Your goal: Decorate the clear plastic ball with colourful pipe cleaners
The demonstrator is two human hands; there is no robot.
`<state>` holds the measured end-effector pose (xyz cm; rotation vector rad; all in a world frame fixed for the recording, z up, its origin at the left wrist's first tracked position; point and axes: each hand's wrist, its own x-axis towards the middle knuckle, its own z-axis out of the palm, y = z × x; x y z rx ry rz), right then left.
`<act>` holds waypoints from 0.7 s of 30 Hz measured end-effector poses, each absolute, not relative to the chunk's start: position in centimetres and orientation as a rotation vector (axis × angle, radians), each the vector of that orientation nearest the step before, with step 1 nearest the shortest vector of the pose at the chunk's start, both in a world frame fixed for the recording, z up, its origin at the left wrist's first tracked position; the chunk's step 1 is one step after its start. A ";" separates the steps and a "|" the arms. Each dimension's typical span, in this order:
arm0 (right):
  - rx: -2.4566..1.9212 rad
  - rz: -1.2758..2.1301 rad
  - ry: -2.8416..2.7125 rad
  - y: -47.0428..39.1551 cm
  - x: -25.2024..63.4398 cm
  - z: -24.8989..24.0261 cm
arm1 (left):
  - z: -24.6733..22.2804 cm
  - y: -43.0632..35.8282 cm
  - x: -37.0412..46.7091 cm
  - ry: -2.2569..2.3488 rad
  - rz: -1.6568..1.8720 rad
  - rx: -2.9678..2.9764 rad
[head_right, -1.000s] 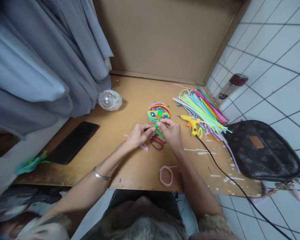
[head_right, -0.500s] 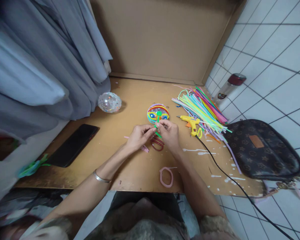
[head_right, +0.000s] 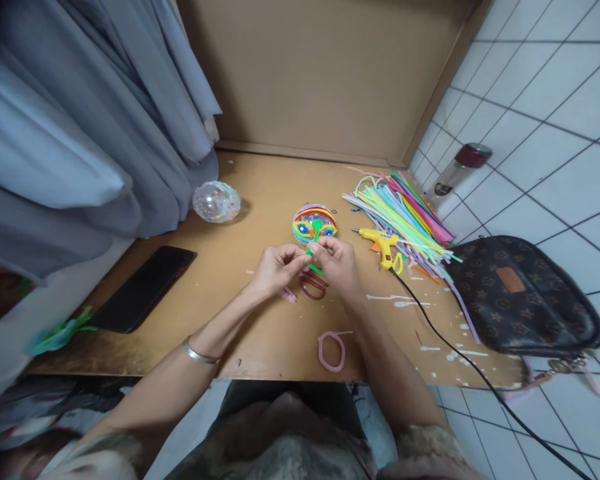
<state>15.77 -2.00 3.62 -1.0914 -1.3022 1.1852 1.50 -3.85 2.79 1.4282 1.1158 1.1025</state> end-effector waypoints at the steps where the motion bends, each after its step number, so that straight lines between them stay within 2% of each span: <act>1: -1.084 1.192 -1.287 -2.0 15.8 3.6 | 2.9 -3.8 1.5 1.098 1.102 1.395; 10: -1.071 1.215 -1.217 -1.6 16.4 3.1 | 3.1 -2.6 0.5 0.809 0.971 1.199; 21: -1.061 1.234 -1.225 -1.7 16.3 3.1 | 3.2 -2.8 0.5 0.880 0.929 1.227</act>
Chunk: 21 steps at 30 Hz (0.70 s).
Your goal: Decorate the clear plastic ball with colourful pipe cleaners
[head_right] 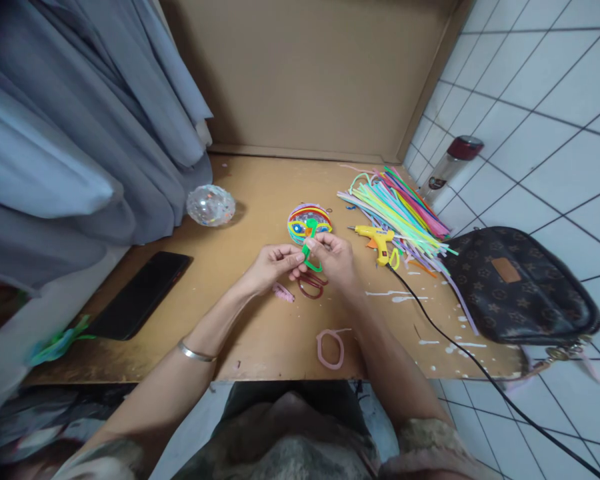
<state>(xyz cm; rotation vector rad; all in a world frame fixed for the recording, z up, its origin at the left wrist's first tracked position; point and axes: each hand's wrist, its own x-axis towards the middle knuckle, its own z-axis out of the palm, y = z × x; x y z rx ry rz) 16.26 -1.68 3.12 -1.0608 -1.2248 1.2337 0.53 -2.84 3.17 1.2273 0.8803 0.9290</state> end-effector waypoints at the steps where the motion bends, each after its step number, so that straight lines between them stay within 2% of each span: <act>1: -1.059 1.238 -1.220 -1.7 16.2 3.1 | 3.0 -2.7 0.6 0.871 0.945 1.218; 21: -1.057 1.251 -1.232 -1.9 16.0 3.5 | 2.1 -2.5 1.1 0.887 1.132 1.187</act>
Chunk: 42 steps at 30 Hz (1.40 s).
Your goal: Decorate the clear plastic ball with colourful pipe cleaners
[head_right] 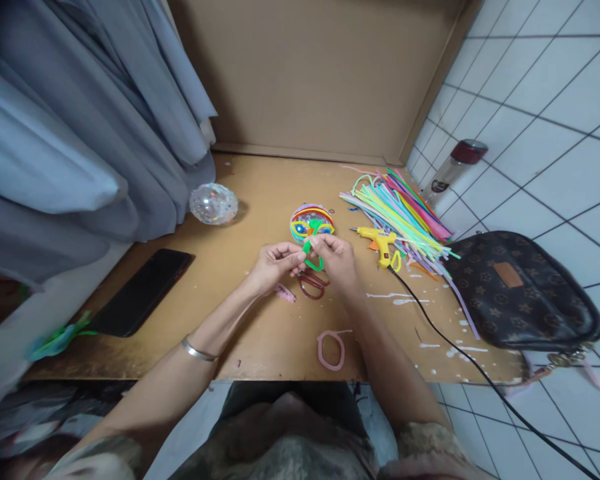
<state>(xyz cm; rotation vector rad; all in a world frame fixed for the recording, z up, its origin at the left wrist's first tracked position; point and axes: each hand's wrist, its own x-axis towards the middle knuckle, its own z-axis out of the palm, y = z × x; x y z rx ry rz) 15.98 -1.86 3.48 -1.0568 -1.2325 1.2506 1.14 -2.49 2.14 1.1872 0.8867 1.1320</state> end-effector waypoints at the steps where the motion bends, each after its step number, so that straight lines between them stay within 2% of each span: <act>1: -1.060 1.239 -1.242 -1.9 16.0 3.5 | 2.1 -2.5 1.2 0.879 1.141 1.184; 15: -1.011 1.034 -1.358 -1.8 15.9 3.3 | 2.9 -2.5 0.7 0.814 1.086 1.210; 24: -0.955 0.826 -1.433 -2.0 15.5 3.2 | 2.5 -3.0 0.8 0.951 1.144 1.236; 32: -0.990 1.107 -1.278 -2.0 15.4 3.1 | 2.6 -2.8 0.9 0.896 1.167 1.205; 42: -1.045 0.982 -1.326 -1.9 15.3 3.1 | 2.7 -3.0 0.6 0.968 1.106 1.192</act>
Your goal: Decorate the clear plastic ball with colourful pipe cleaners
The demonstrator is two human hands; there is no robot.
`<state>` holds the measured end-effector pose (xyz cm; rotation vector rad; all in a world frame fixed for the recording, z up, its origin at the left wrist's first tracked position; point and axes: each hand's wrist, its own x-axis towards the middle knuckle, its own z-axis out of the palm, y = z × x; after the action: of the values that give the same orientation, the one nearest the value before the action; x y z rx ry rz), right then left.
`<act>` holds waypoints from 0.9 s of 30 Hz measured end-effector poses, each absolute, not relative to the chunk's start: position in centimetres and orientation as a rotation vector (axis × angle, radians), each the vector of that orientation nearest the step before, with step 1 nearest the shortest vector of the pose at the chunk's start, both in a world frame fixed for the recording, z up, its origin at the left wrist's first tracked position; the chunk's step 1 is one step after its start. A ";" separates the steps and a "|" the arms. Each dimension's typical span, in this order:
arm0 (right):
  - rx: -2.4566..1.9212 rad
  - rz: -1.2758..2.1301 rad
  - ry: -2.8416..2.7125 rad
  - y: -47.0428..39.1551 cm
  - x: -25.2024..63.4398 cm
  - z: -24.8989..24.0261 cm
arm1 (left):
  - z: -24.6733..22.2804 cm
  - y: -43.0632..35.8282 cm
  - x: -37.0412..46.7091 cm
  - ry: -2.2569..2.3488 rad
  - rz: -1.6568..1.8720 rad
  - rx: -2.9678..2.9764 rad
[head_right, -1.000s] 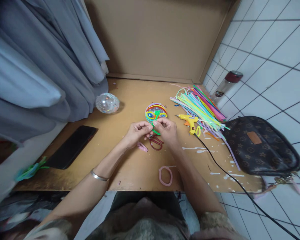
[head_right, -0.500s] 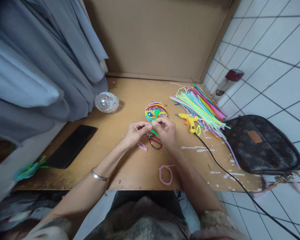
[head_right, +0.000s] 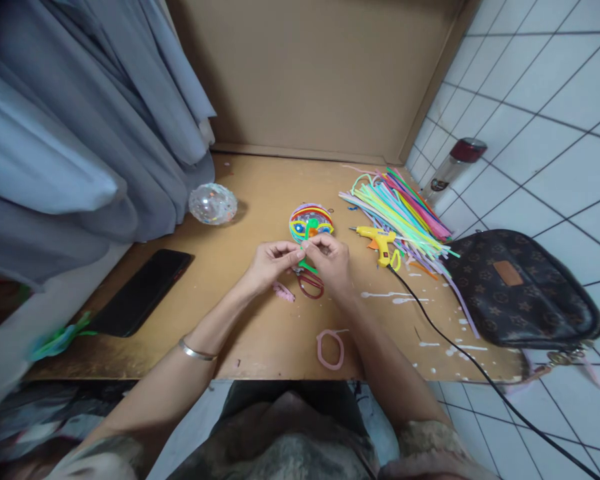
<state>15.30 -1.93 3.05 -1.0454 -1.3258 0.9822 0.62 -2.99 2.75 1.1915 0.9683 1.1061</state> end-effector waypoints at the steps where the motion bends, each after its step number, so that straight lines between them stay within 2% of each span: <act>1: -1.047 0.993 -1.323 -2.0 15.3 3.1 | 2.8 -3.1 0.6 0.979 1.104 1.189; 6: -1.002 1.070 -1.278 -2.0 15.6 3.5 | 3.1 -3.3 0.7 0.999 1.059 1.190; 15: -1.004 0.908 -1.309 -1.3 16.0 3.0 | 3.6 -3.4 0.7 0.985 0.998 1.213; 27: -1.021 0.932 -1.188 -1.4 15.7 2.8 | 3.7 -3.4 0.7 0.920 1.050 1.212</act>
<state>15.72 -1.42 2.82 -1.0208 -1.1875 0.9320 0.66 -3.35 3.67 1.2120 0.9204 1.0503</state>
